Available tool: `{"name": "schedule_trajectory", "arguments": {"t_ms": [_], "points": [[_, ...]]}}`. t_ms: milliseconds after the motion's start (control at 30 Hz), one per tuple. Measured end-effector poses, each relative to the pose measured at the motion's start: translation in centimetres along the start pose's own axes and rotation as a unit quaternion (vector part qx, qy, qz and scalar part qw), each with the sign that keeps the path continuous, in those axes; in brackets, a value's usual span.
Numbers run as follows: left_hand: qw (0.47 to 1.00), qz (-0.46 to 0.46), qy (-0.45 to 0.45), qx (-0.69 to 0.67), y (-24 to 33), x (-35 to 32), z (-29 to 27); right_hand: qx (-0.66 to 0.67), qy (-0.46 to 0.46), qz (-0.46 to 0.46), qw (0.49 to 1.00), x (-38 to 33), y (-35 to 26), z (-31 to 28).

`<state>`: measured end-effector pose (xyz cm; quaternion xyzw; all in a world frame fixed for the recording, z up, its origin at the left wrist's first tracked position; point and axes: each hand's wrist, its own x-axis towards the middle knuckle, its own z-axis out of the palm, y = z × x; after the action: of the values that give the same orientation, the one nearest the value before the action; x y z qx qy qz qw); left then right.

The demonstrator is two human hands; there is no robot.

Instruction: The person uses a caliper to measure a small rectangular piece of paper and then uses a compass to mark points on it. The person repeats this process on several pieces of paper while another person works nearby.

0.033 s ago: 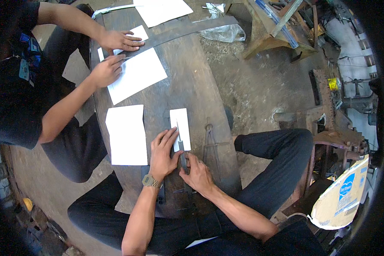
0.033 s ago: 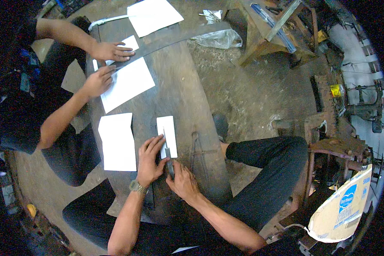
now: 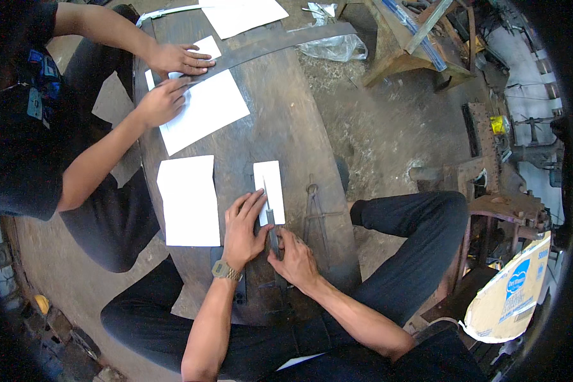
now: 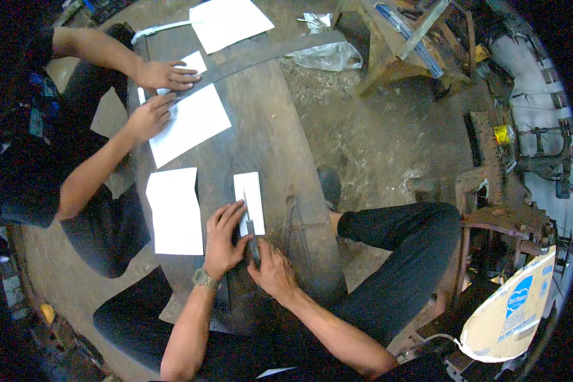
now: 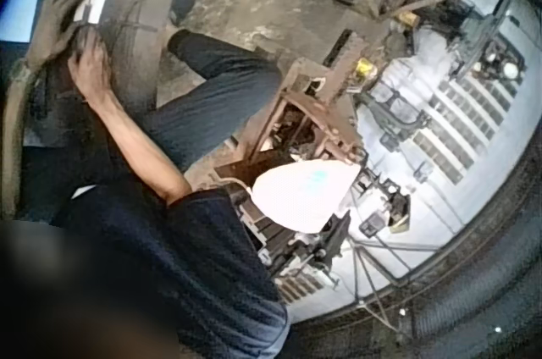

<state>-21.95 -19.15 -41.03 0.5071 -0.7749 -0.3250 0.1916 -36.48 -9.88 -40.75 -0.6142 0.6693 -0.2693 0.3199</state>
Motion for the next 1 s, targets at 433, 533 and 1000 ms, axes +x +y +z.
{"name": "schedule_trajectory", "arguments": {"t_ms": [433, 533, 1000], "points": [[0.999, -0.023, -0.024, 0.005, -0.25, 0.56, 0.06, 0.022, 0.01, 0.022, 0.999, -0.07, 0.85, 0.88], [0.999, -0.03, -0.031, 0.006, -0.28, 0.62, 0.08, 0.024, 0.004, 0.024, 0.999, 0.0, 0.78, 0.71], [0.997, -0.051, -0.05, 0.01, -0.29, 1.0, 0.13, 0.026, -0.04, 0.071, 0.996, 0.14, 0.54, 0.27]]}}
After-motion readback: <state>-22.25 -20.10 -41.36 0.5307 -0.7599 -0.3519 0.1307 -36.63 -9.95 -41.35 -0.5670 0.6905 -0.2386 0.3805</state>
